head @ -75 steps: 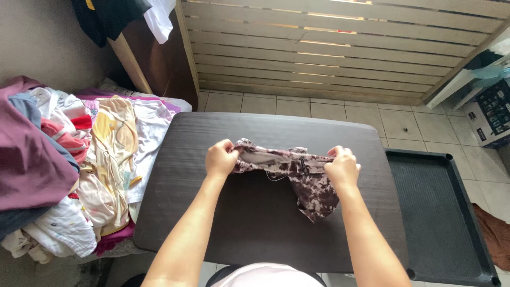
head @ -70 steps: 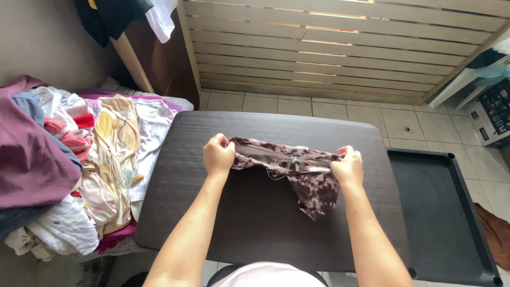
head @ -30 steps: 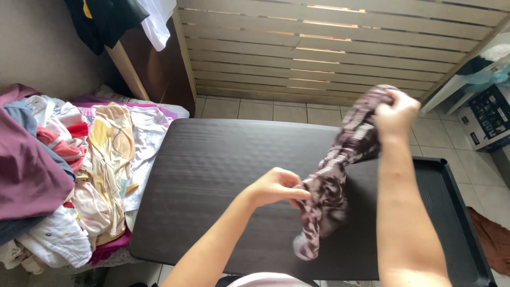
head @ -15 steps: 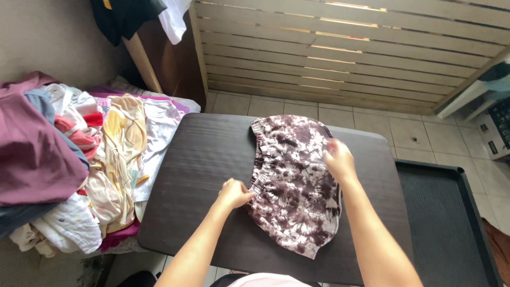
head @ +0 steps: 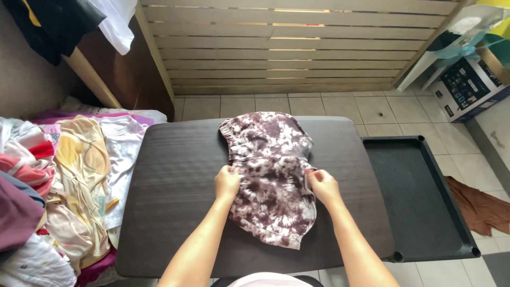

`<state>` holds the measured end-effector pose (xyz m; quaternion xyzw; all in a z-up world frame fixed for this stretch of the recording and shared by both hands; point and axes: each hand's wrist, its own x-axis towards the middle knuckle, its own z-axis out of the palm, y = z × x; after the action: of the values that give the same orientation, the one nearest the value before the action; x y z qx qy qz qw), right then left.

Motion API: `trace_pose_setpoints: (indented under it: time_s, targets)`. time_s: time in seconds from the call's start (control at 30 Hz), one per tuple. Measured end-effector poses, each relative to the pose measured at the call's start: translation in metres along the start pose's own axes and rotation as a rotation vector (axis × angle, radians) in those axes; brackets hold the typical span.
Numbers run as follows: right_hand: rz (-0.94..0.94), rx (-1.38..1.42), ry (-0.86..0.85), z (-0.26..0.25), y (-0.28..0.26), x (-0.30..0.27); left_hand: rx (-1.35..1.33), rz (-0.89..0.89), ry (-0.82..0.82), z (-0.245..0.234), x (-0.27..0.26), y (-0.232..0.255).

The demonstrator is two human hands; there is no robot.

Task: Folding several pieces of clothing on a table and placing them in a black tray.

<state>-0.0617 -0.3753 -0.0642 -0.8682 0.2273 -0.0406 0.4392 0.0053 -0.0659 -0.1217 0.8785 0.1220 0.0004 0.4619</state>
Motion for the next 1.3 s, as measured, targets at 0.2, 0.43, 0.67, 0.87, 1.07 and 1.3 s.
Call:
trace_pose_setpoints:
  time_s: [0.2,0.43,0.67,0.87,1.07,1.3]
  targets:
    - [-0.139,-0.135,-0.033,0.021,0.008,0.01,0.328,0.008,0.103,-0.028,-0.026,0.014]
    - [0.183,-0.054,0.113,0.018,0.027,0.018,0.175,-0.096,-0.049,-0.027,-0.022,0.005]
    - [-0.475,-0.375,0.078,-0.014,0.024,-0.016,0.525,0.364,-0.095,-0.063,-0.026,-0.002]
    - [-0.607,-0.501,-0.284,-0.041,0.006,-0.044,0.798,0.477,-0.508,-0.086,-0.039,0.031]
    - [-0.512,-0.618,-0.408,-0.033,0.004,-0.051,0.737,0.575,-0.511,-0.072,-0.038,0.019]
    - [-0.584,-0.311,-0.079,-0.012,0.07,0.002,0.118,0.308,-0.387,-0.069,-0.041,0.017]
